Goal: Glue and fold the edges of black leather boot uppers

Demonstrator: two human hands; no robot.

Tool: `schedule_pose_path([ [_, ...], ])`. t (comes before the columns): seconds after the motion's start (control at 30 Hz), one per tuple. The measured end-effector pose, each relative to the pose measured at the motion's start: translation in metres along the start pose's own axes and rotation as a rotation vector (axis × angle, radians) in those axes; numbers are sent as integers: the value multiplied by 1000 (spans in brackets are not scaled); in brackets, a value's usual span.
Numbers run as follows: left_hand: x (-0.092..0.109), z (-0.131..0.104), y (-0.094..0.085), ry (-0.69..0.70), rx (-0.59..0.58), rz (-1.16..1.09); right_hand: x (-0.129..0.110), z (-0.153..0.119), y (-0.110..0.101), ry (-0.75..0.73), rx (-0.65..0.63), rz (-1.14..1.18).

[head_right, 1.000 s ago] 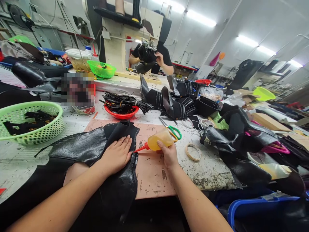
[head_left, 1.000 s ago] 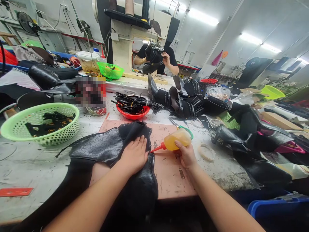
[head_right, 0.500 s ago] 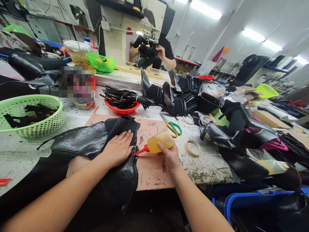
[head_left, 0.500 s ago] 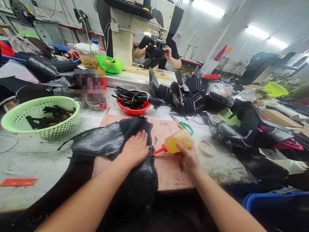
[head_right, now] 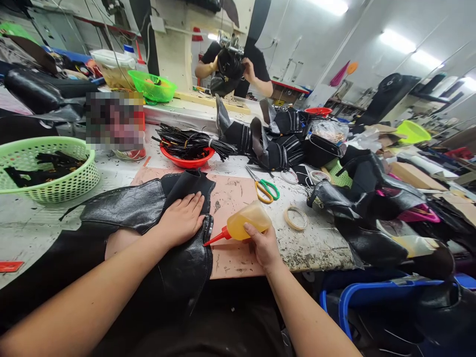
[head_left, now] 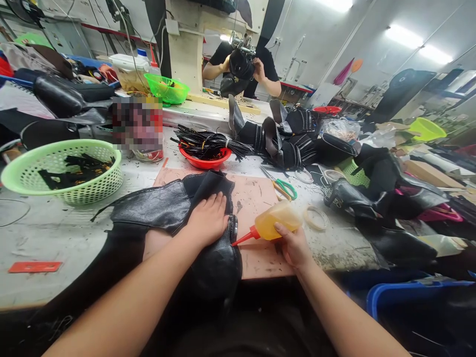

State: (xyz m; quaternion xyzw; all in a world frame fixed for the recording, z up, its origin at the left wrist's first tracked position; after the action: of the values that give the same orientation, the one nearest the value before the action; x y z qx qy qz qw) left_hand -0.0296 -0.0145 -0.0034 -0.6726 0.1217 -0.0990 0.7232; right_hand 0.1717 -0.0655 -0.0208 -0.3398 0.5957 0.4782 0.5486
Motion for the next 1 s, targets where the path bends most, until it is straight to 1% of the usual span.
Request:
schedule_pose_path([
  [0.17,-1,0,2,-2,20,0,-3,-10,-6,-32,18,10],
  [0.37,0,1,4,-3,22,4,-9,-26,-12,-16,50,58],
  [0.53,1,2,6,1,23,11,-9,-41,-19,39,54,23],
  [0.67,1,2,5,-4,18,13,-11,-50,-20,27,73,15],
  [0.77,1,2,4,-8,14,11,-13,-53,-19,13,69,21],
  [1.0,2,1,4,-11,9,5,-12,-51,-21,-50,126,-5],
])
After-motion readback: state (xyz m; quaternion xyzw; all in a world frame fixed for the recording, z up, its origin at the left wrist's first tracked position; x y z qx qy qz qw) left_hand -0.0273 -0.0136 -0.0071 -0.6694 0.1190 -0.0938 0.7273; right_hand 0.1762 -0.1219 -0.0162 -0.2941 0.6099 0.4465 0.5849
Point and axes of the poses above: each hand's wrist, its own z-axis towards the middle knuckle, its own y-axis out of the palm, x = y × z, the point moved 3 cm from there along z, towards the middle knuckle, and after that the axes turned 10 degrees about -y, right-handed, at the moved point
